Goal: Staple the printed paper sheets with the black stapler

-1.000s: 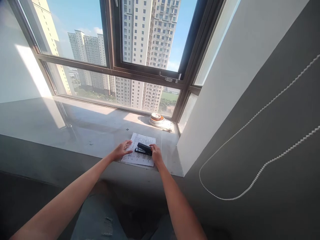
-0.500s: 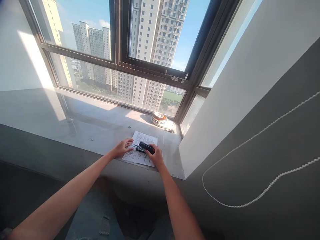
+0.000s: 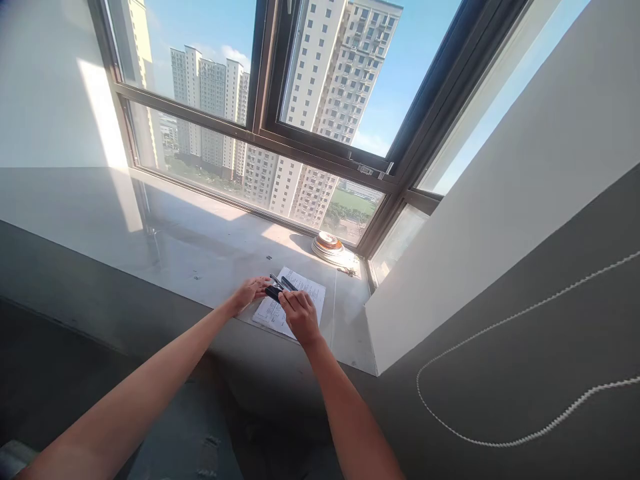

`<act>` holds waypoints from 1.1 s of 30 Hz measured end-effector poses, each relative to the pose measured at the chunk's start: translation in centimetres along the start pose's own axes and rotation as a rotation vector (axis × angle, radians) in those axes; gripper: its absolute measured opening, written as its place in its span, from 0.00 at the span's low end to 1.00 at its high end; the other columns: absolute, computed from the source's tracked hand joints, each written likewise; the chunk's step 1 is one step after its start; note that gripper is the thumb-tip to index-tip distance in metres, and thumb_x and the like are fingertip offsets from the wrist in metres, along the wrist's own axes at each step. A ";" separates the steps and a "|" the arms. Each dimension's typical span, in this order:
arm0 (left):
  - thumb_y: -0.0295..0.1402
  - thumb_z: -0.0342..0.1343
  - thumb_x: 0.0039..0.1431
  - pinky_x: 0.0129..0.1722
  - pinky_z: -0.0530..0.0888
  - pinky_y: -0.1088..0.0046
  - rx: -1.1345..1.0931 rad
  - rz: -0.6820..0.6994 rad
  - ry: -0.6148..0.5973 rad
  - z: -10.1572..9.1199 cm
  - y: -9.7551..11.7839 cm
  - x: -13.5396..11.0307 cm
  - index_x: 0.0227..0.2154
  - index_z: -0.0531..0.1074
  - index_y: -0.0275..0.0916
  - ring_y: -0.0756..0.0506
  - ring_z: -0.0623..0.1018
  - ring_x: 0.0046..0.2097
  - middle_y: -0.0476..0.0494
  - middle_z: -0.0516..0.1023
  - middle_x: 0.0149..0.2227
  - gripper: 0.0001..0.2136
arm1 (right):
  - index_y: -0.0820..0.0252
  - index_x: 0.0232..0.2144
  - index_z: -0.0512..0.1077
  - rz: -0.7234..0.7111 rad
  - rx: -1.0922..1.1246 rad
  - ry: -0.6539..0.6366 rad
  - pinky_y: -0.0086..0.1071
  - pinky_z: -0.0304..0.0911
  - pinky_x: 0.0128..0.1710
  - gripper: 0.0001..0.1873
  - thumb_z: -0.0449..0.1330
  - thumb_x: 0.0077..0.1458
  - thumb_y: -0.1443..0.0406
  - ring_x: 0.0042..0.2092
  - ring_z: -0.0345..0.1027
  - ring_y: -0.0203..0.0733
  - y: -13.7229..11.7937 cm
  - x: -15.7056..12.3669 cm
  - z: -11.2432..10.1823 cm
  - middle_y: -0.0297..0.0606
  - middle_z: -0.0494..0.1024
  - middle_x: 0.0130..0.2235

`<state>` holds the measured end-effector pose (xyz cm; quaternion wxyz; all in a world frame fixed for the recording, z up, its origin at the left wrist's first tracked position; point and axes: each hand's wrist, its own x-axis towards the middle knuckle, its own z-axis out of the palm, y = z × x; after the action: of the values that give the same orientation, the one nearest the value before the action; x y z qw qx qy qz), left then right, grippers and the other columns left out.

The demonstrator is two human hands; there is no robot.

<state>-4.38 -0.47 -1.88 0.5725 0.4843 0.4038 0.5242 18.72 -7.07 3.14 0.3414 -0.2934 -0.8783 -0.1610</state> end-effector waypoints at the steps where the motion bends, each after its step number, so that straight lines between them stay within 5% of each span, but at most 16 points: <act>1: 0.49 0.55 0.66 0.50 0.78 0.61 -0.010 0.001 0.011 0.0 0.0 -0.1 0.47 0.75 0.34 0.38 0.83 0.48 0.33 0.83 0.46 0.21 | 0.53 0.61 0.73 -0.046 -0.009 -0.024 0.48 0.68 0.56 0.23 0.50 0.70 0.72 0.53 0.72 0.49 -0.1 0.1 0.3 0.44 0.80 0.54; 5: 0.52 0.59 0.62 0.48 0.78 0.63 -0.034 0.020 0.009 -0.2 -0.2 0.0 0.46 0.76 0.35 0.39 0.83 0.49 0.36 0.84 0.44 0.23 | 0.51 0.62 0.72 -0.133 -0.011 -0.080 0.47 0.68 0.57 0.23 0.51 0.70 0.73 0.53 0.71 0.48 -0.5 -0.2 1.4 0.42 0.79 0.55; 16: 0.48 0.70 0.52 0.51 0.79 0.58 -0.022 0.023 0.033 -0.2 -0.2 -0.1 0.44 0.76 0.33 0.38 0.84 0.45 0.36 0.85 0.39 0.25 | 0.51 0.64 0.69 -0.088 -0.024 -0.086 0.45 0.69 0.57 0.25 0.52 0.69 0.72 0.53 0.70 0.48 -2.0 -1.3 1.3 0.42 0.79 0.56; 20: 0.46 0.68 0.56 0.49 0.81 0.58 0.051 0.004 0.043 -0.1 0.4 -0.6 0.45 0.76 0.34 0.39 0.84 0.43 0.35 0.85 0.40 0.22 | 0.51 0.63 0.71 0.131 0.043 0.036 0.48 0.70 0.54 0.25 0.51 0.68 0.72 0.51 0.70 0.51 -2.4 -1.4 1.2 0.44 0.80 0.52; 24: 0.47 0.68 0.56 0.45 0.82 0.59 0.099 0.038 0.032 -0.1 0.9 -1.1 0.45 0.75 0.34 0.41 0.84 0.39 0.36 0.84 0.38 0.22 | 0.54 0.52 0.79 0.583 0.186 0.299 0.46 0.71 0.47 0.16 0.58 0.65 0.63 0.48 0.71 0.54 -2.3 -1.6 1.0 0.47 0.82 0.45; 27: 0.48 0.70 0.53 0.42 0.81 0.62 0.182 0.087 -0.044 0.0 1.1 -1.4 0.45 0.77 0.35 0.42 0.83 0.39 0.38 0.83 0.37 0.24 | 0.56 0.44 0.81 0.855 0.251 0.365 0.43 0.70 0.45 0.13 0.64 0.60 0.58 0.45 0.72 0.54 -1.8 -1.9 1.1 0.47 0.82 0.42; 30: 0.49 0.71 0.50 0.38 0.79 0.64 0.227 0.103 -0.105 0.2 1.3 -1.5 0.46 0.79 0.35 0.43 0.82 0.37 0.38 0.84 0.37 0.26 | 0.58 0.42 0.81 0.970 0.316 0.333 0.43 0.70 0.47 0.12 0.68 0.56 0.59 0.44 0.74 0.54 -1.2 -2.3 1.4 0.47 0.82 0.42; 33: 0.49 0.72 0.49 0.34 0.76 0.68 0.217 0.114 -0.167 0.3 1.7 -1.8 0.46 0.80 0.34 0.44 0.80 0.34 0.38 0.84 0.35 0.27 | 0.58 0.49 0.79 0.911 0.252 0.327 0.46 0.70 0.50 0.18 0.69 0.57 0.61 0.51 0.72 0.56 -1.3 -2.2 1.4 0.49 0.80 0.49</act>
<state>-4.68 -2.32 -0.29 0.5178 0.6073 0.3810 0.4668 18.48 -8.29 0.52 0.5429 -0.5749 -0.6084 0.0679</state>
